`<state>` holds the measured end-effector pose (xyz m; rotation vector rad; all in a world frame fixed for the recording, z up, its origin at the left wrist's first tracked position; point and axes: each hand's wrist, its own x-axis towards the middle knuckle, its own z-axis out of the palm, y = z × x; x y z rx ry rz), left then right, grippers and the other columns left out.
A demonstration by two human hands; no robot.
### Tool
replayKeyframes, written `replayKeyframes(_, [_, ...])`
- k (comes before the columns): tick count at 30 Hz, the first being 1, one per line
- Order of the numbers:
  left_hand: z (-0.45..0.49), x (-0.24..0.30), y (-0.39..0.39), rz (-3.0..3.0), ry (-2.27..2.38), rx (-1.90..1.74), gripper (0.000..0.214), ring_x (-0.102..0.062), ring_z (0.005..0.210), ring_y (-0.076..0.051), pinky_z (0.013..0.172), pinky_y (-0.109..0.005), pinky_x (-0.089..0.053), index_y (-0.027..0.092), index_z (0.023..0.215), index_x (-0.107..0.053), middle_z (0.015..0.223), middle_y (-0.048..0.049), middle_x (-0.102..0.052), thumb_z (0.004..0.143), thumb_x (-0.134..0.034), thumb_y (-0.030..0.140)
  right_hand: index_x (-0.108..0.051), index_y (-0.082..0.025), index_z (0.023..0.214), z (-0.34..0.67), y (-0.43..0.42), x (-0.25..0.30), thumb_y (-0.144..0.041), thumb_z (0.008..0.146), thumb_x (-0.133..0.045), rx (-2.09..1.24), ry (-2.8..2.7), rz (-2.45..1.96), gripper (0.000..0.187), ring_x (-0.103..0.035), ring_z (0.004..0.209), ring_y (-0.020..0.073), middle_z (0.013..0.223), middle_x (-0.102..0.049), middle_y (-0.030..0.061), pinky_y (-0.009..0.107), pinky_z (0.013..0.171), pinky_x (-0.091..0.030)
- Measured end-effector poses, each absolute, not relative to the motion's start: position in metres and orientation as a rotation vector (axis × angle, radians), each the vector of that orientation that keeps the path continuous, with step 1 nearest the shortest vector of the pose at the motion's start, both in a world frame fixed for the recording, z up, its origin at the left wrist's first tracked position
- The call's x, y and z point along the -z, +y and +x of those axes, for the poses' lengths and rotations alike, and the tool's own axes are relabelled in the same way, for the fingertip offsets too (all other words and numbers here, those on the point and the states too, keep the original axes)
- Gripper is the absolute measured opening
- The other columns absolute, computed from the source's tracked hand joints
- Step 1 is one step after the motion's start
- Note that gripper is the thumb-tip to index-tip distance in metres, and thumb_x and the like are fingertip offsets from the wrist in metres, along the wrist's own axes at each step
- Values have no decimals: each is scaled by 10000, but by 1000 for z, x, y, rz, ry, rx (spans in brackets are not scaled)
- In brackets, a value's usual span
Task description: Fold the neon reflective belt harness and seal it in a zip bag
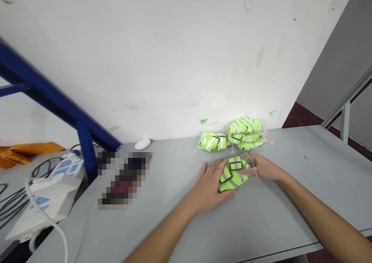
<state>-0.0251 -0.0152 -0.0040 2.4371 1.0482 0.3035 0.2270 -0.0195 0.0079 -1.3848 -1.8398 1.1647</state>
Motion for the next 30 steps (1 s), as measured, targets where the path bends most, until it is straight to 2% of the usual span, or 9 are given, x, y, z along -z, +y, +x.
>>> replayKeyframes(4, [-24, 0, -18, 2403, 1053, -272, 915, -235, 1424, -293, 1159, -570, -48, 273, 1499, -138, 1540, -100, -289, 785, -548, 673, -644, -183, 827, 228, -19, -8, -552, 737, -662, -1276, -1801, -1318, 380, -580, 778, 207, 796, -645, 26, 315, 709, -485])
replayKeyframes(7, [-23, -1, -21, 2411, 1057, -244, 970, -193, 1441, -288, 1162, -561, -27, 255, 1514, -100, 1559, -109, -248, 772, -524, 715, -630, -175, 736, 231, -17, -6, -553, 770, -606, -1276, -1777, -1325, 380, -578, 771, 213, 756, -631, 31, 314, 683, -483])
replayKeyframes(13, [-22, 2, -25, 2485, 1096, -109, 1018, -59, 1465, -317, 1133, -620, 23, 199, 1522, 72, 1596, -134, -61, 799, -322, 798, -504, -198, 591, 265, -11, -5, -577, 813, -522, -957, -1838, -1583, 440, -519, 673, 182, 696, -565, 10, 301, 644, -448])
replayKeyframes(16, [-22, 5, -25, 2521, 1097, -55, 991, 6, 1467, -319, 1120, -641, 39, 201, 1517, 99, 1594, -124, 20, 811, -251, 802, -522, -207, 638, 293, -10, -14, -588, 794, -550, -932, -1747, -1673, 413, -582, 874, 247, 884, -645, 54, 323, 736, -459])
replayKeyframes(19, [-23, 7, -27, 2530, 1141, -20, 948, 49, 1461, -336, 1101, -673, 54, 224, 1530, -7, 1593, -100, 14, 811, -210, 807, -477, -213, 609, 315, -13, -24, -616, 753, -590, -983, -1595, -1698, 442, -582, 1016, 297, 1006, -672, 85, 319, 727, -466])
replayKeyframes(22, [-24, 5, -31, 2542, 1256, 26, 934, 62, 1457, -338, 1103, -672, 61, 176, 1523, -157, 1587, -110, -60, 824, -150, 795, -445, -216, 593, 323, -20, -29, -620, 735, -610, -1125, -1581, -1714, 459, -605, 774, 229, 747, -645, 41, 270, 583, -422])
replayKeyframes(25, [-28, -4, -33, 2558, 1427, 85, 922, -9, 1462, -333, 1126, -651, 21, 81, 1463, -336, 1558, -177, -177, 860, -151, 753, -523, -212, 657, 322, -22, -29, -572, 721, -655, -1291, -1652, -1733, 389, -504, 582, 147, 613, -547, -21, 249, 519, -363])
replayKeyframes(28, [-31, -15, -27, 2527, 1610, 75, 813, -98, 1456, -338, 1147, -616, -85, 35, 1370, -474, 1520, -219, -277, 924, -187, 652, -580, -202, 723, 314, -17, -26, -530, 733, -656, -1242, -1697, -1730, 337, -502, 609, 143, 660, -566, -14, 260, 551, -388])
replayKeyframes(30, [-32, -20, -22, 2529, 1606, -30, 699, -97, 1460, -314, 1165, -548, -151, 32, 1388, -445, 1533, -194, -271, 972, -192, 533, -582, -198, 753, 303, -13, -21, -522, 788, -596, -1069, -1698, -1731, 326, -532, 665, 161, 703, -587, 3, 276, 598, -415])
